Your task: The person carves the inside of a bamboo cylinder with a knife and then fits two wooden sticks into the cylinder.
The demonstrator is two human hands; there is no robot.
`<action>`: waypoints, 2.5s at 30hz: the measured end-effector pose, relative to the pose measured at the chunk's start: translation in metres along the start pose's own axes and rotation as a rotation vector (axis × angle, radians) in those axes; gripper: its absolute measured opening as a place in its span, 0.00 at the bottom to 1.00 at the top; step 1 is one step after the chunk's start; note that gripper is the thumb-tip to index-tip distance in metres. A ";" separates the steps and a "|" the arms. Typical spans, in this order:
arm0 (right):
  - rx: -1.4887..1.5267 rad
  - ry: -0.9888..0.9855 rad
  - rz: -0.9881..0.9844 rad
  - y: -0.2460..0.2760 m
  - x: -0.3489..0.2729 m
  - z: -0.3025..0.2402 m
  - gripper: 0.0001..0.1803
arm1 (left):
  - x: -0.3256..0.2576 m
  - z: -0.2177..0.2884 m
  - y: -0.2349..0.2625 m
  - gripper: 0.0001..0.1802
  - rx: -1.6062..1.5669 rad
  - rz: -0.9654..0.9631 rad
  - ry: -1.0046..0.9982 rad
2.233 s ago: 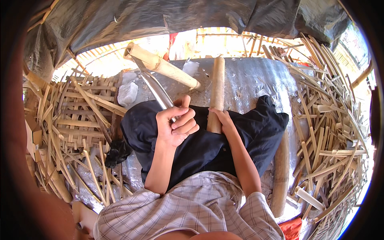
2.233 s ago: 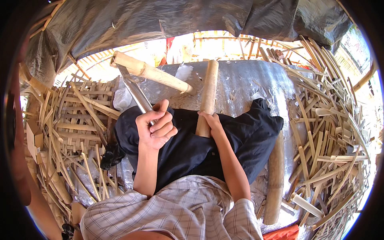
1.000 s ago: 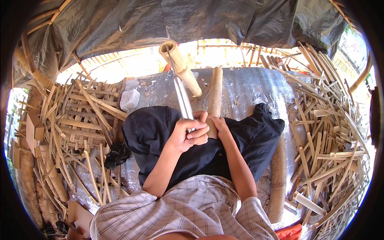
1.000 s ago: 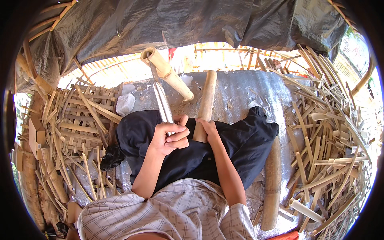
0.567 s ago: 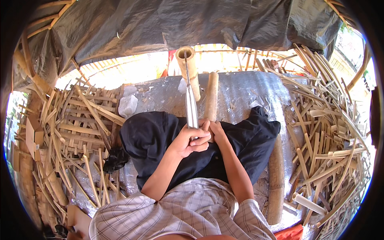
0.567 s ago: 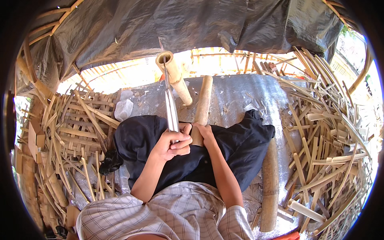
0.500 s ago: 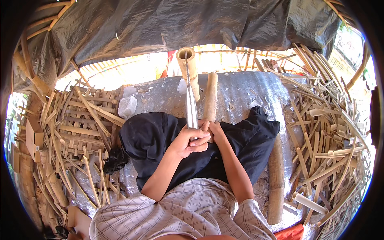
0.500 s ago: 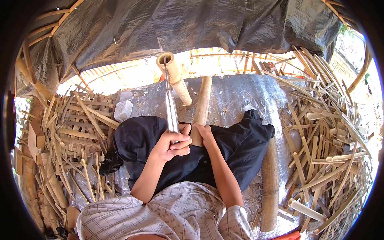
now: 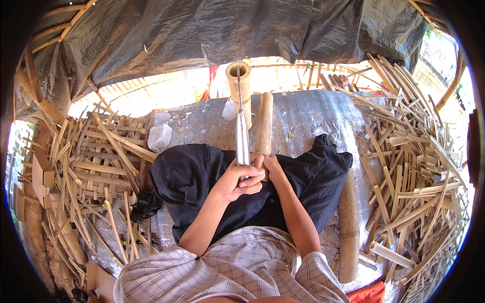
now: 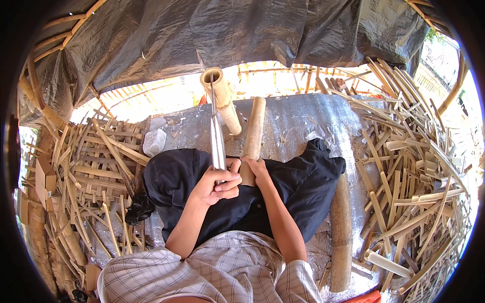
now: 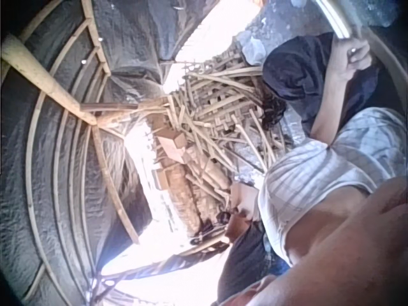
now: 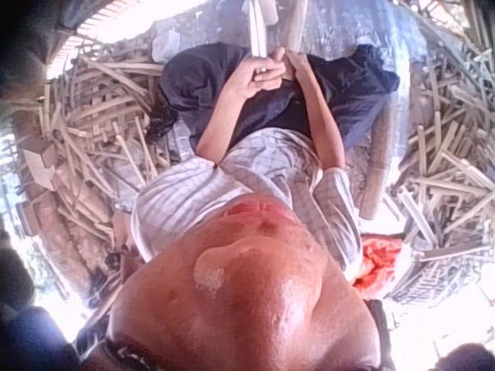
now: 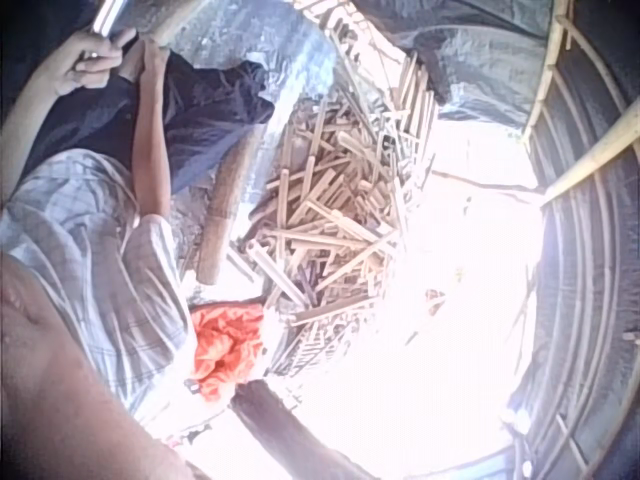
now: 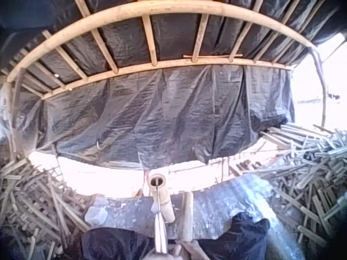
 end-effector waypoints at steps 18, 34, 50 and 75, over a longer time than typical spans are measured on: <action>0.042 -0.116 0.065 -0.002 -0.015 -0.015 0.43 | -0.005 0.010 0.005 0.14 -0.046 0.005 -0.011; 0.031 -0.149 0.065 -0.011 -0.013 -0.015 0.35 | -0.015 0.031 0.024 0.15 -0.095 -0.036 -0.012; 0.116 -0.134 -0.009 -0.011 -0.018 -0.019 0.23 | -0.044 0.061 0.076 0.19 0.259 -0.013 -0.012; 0.156 -0.106 -0.137 -0.012 -0.019 -0.017 0.26 | -0.052 0.090 0.076 0.13 0.873 0.376 -0.773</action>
Point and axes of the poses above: each hand's wrist, its own x-axis towards the middle knuckle, its own y-axis out of the back of the hand, z = x × y, the point moved 4 cm from there along x, towards the middle knuckle, and after that the axes turned 13 degrees about z, right-handed, at the moved point
